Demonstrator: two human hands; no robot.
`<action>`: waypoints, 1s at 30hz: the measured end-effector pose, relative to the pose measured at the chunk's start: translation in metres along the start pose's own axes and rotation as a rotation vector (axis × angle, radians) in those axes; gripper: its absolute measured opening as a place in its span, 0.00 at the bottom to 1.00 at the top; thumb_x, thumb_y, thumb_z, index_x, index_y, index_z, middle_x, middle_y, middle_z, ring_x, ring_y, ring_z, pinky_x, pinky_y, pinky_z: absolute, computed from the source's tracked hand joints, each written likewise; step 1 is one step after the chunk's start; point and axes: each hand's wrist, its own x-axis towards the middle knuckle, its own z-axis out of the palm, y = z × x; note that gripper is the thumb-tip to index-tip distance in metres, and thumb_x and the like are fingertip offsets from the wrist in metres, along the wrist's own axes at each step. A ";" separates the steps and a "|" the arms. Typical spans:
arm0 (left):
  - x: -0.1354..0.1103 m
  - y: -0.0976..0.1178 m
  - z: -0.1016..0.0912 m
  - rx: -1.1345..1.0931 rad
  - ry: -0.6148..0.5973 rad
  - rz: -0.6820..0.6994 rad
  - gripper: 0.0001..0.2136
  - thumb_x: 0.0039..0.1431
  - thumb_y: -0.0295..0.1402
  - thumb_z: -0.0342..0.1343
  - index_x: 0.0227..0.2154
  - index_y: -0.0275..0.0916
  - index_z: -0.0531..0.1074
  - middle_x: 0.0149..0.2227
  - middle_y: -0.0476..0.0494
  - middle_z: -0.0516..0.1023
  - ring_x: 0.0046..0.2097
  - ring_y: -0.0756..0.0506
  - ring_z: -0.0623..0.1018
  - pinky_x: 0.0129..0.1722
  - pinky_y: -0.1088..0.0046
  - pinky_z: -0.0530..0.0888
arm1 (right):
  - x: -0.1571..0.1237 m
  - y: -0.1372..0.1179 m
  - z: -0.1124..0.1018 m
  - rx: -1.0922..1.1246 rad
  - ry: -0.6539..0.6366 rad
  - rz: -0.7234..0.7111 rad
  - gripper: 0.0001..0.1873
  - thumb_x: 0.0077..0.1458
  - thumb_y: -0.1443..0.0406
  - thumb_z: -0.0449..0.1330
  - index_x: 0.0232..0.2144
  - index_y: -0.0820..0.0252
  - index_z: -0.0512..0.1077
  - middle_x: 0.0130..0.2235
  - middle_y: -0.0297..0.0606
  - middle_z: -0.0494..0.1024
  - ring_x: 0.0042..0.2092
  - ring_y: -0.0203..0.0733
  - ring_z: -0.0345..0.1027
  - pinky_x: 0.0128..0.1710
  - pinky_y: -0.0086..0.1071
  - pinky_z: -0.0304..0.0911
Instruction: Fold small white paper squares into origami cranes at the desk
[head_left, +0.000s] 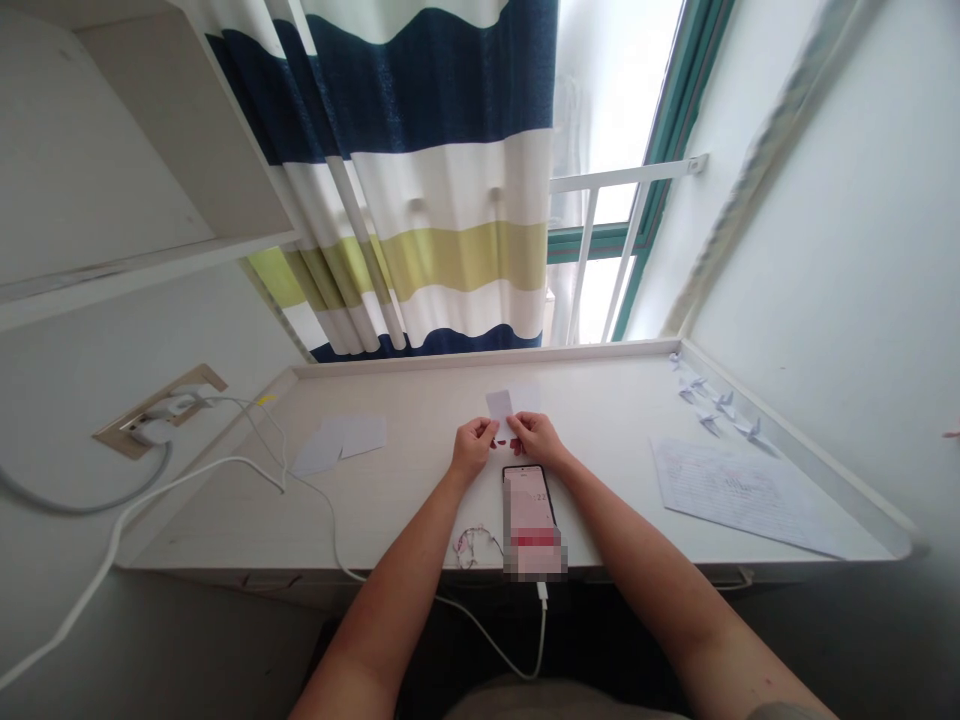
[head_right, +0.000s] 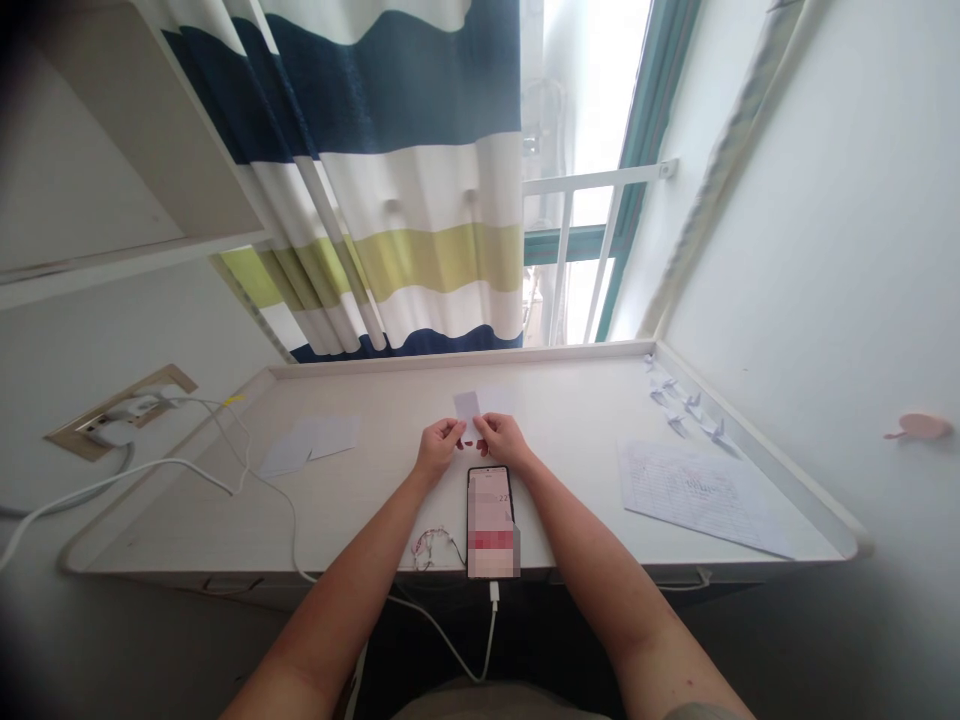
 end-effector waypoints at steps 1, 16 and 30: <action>0.000 -0.001 0.000 -0.001 0.008 0.005 0.19 0.57 0.51 0.66 0.27 0.38 0.76 0.24 0.47 0.79 0.26 0.49 0.74 0.29 0.72 0.71 | 0.000 0.000 0.000 -0.005 -0.003 0.007 0.33 0.50 0.33 0.63 0.25 0.57 0.71 0.19 0.34 0.74 0.18 0.36 0.66 0.19 0.30 0.61; 0.001 -0.003 0.001 -0.013 0.045 0.014 0.21 0.55 0.53 0.67 0.28 0.37 0.76 0.24 0.48 0.78 0.26 0.50 0.75 0.28 0.74 0.71 | -0.002 -0.001 -0.003 0.009 -0.006 0.028 0.28 0.51 0.39 0.65 0.25 0.56 0.70 0.16 0.25 0.64 0.15 0.31 0.51 0.16 0.29 0.48; -0.002 0.002 0.004 -0.025 -0.131 -0.078 0.19 0.52 0.49 0.70 0.30 0.36 0.77 0.26 0.48 0.78 0.27 0.48 0.79 0.28 0.73 0.73 | 0.002 0.001 -0.008 0.032 0.141 -0.032 0.30 0.52 0.36 0.62 0.25 0.55 0.69 0.14 0.27 0.63 0.16 0.34 0.52 0.17 0.32 0.49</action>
